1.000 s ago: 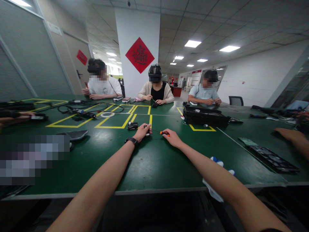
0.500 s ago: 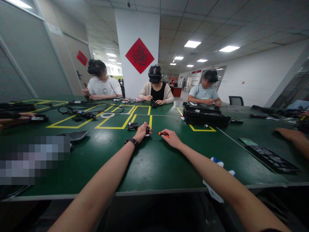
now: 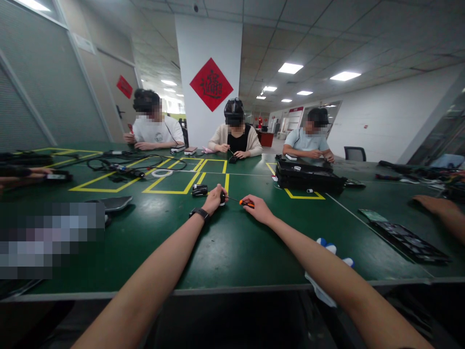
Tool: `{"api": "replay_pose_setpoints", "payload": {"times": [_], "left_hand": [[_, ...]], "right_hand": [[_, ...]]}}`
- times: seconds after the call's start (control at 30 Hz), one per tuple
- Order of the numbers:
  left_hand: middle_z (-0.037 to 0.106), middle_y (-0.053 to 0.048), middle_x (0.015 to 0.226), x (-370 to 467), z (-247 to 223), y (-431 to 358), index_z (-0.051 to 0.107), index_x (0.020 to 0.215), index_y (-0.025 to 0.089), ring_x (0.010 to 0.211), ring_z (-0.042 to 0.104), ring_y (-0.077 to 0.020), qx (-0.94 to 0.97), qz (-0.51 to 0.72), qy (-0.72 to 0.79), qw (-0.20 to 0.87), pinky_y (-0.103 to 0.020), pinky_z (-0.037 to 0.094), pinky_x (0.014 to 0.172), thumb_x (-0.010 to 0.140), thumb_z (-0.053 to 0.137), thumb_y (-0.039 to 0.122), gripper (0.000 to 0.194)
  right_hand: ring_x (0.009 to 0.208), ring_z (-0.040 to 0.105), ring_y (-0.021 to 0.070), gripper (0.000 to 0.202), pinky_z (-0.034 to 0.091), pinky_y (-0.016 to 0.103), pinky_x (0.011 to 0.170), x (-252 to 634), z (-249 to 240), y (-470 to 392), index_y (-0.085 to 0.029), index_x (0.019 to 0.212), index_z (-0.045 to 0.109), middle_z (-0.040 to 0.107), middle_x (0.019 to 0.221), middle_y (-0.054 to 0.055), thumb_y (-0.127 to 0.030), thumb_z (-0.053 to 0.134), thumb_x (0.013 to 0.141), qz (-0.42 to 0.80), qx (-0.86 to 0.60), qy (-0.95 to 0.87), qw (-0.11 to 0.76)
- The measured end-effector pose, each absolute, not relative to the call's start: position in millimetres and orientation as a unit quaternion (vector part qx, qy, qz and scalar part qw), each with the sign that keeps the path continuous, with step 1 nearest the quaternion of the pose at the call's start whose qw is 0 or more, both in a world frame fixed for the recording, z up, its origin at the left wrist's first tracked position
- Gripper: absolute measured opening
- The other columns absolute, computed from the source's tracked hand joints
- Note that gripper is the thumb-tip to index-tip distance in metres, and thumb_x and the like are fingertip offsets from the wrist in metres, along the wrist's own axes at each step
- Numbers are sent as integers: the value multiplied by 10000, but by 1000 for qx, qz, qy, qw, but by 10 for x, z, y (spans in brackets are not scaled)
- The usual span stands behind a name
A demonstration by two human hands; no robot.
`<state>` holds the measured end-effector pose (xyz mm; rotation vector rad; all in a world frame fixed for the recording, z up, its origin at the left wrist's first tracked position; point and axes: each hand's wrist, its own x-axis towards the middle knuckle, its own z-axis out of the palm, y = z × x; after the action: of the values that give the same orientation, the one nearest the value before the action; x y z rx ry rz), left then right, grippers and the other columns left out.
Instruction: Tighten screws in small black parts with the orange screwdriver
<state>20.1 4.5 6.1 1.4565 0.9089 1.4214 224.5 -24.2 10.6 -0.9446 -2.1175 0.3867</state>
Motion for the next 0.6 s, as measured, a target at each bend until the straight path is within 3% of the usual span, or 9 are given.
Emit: {"api": "replay_pose_setpoints", "payload": {"times": [0.3, 0.6], "left_hand": [[554, -36, 653, 226, 89, 17, 533, 716, 135, 602, 521, -111, 634, 545, 392, 383, -242, 398, 592, 724, 277, 643, 569], [597, -68, 742, 214, 77, 42, 586, 764, 127, 668, 545, -136, 617, 536, 413, 403, -277, 410, 674, 721, 218, 665, 653]], "right_hand": [[778, 482, 129, 197, 369, 272, 740, 2267, 58, -151, -157, 789, 606, 551, 804, 42, -260, 437, 794, 97, -415, -829, 361], [777, 482, 129, 173, 371, 255, 700, 2280, 52, -154, -171, 869, 557, 556, 838, 23, -270, 514, 733, 121, -425, -812, 381]]}}
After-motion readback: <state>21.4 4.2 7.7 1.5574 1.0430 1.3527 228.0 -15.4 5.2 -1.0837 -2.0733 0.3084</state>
